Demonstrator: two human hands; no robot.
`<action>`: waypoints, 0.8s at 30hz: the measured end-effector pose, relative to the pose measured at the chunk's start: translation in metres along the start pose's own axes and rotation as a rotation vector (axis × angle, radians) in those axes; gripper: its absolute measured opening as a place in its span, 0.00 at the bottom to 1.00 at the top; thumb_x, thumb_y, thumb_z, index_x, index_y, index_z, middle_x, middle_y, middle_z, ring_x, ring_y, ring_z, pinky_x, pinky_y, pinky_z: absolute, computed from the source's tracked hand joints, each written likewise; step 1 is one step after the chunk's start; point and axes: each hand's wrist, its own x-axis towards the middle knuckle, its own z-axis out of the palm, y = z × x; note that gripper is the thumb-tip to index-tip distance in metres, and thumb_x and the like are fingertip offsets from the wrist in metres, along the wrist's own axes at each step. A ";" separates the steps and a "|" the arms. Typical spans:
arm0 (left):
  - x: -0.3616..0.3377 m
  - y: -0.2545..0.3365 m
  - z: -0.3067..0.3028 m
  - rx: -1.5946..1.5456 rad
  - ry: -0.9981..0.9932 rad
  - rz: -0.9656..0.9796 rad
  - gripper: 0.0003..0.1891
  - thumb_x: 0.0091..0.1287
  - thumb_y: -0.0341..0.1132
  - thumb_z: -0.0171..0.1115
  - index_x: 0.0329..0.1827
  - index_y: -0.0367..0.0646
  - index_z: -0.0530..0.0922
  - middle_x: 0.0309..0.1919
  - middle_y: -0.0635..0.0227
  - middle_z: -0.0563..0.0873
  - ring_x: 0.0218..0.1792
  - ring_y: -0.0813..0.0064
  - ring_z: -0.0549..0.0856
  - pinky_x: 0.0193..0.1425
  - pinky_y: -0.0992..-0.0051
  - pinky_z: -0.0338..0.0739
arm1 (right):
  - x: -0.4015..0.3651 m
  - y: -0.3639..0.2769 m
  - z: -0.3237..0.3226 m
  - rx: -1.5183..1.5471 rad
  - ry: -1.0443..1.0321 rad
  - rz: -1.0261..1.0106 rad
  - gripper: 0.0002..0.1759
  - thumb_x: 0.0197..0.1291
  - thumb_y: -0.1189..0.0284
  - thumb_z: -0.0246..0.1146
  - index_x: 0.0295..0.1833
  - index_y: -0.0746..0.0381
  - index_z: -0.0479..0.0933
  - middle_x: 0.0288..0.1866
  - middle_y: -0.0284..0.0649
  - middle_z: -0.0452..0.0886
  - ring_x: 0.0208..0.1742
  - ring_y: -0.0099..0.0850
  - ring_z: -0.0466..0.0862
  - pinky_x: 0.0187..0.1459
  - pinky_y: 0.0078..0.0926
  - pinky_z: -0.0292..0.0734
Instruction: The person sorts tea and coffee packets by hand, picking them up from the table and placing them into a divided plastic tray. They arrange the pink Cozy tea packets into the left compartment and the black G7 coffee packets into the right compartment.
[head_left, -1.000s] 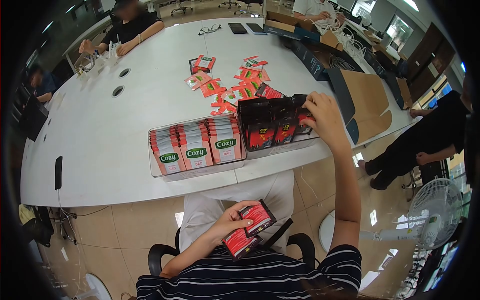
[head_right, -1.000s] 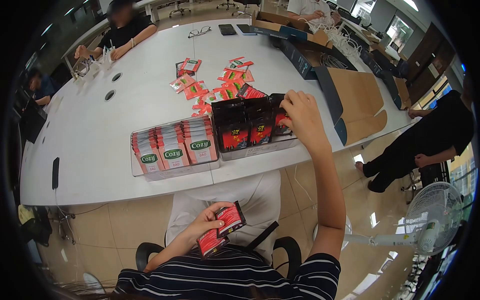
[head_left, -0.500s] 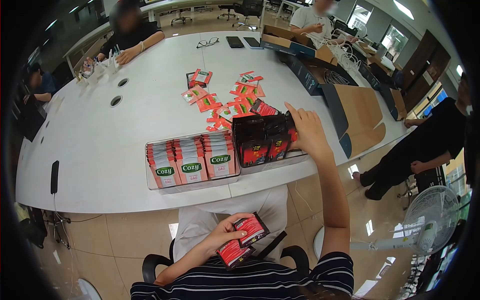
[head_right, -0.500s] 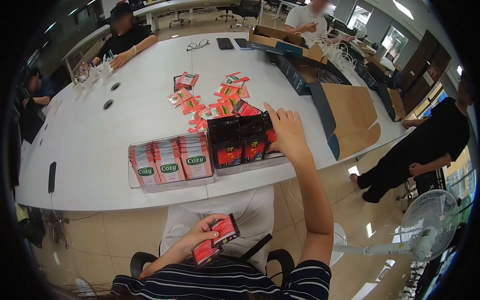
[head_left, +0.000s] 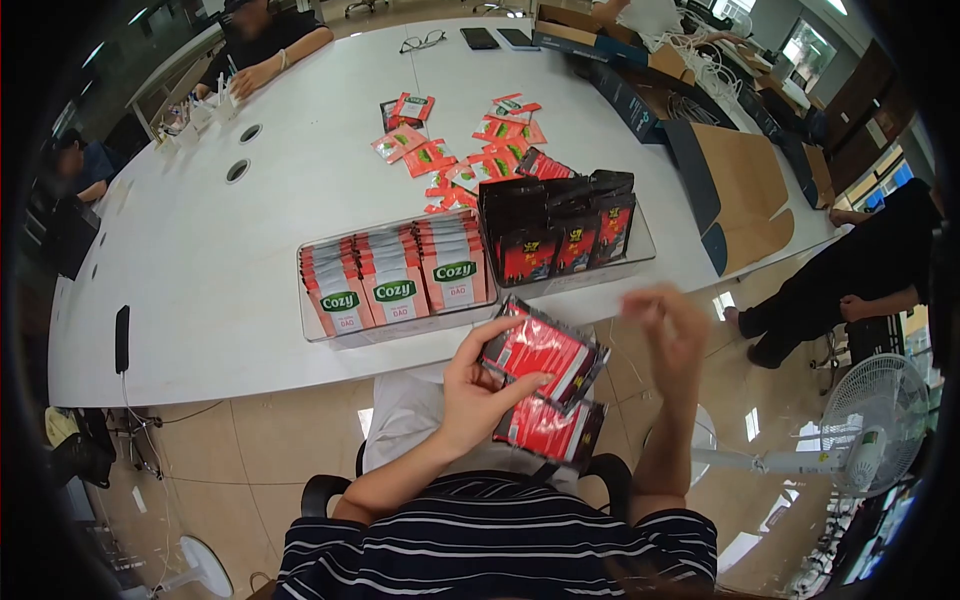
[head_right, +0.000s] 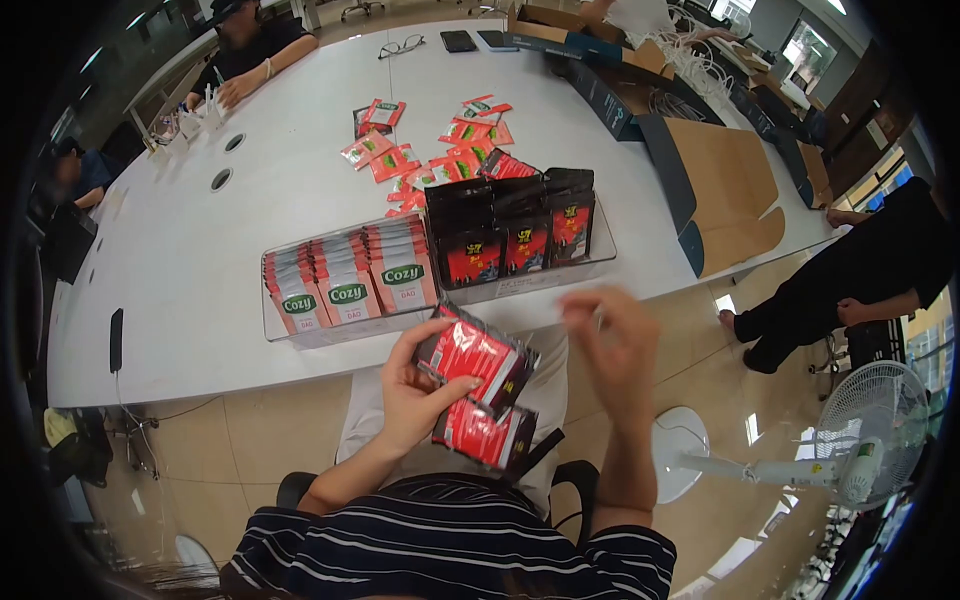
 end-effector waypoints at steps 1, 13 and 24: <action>0.002 0.000 0.003 0.000 0.008 0.015 0.33 0.52 0.14 0.67 0.63 0.35 0.64 0.53 0.58 0.75 0.50 0.73 0.81 0.50 0.77 0.82 | -0.013 -0.007 0.006 0.097 -0.081 0.057 0.08 0.53 0.74 0.67 0.39 0.65 0.81 0.30 0.36 0.83 0.31 0.23 0.79 0.33 0.18 0.70; -0.027 -0.032 -0.027 -0.116 -0.179 -0.166 0.32 0.60 0.16 0.60 0.68 0.37 0.60 0.49 0.56 0.80 0.38 0.81 0.84 0.39 0.85 0.79 | -0.025 -0.004 0.037 0.296 0.411 0.197 0.12 0.60 0.79 0.62 0.50 0.67 0.75 0.34 0.30 0.78 0.33 0.13 0.75 0.32 0.09 0.68; -0.055 -0.059 -0.065 -0.241 -0.305 -0.674 0.28 0.74 0.54 0.39 0.63 0.40 0.69 0.44 0.67 0.80 0.30 0.87 0.67 0.30 0.88 0.65 | 0.078 0.053 -0.022 0.106 0.088 0.394 0.10 0.62 0.75 0.58 0.43 0.70 0.79 0.26 0.41 0.83 0.20 0.20 0.80 0.18 0.13 0.71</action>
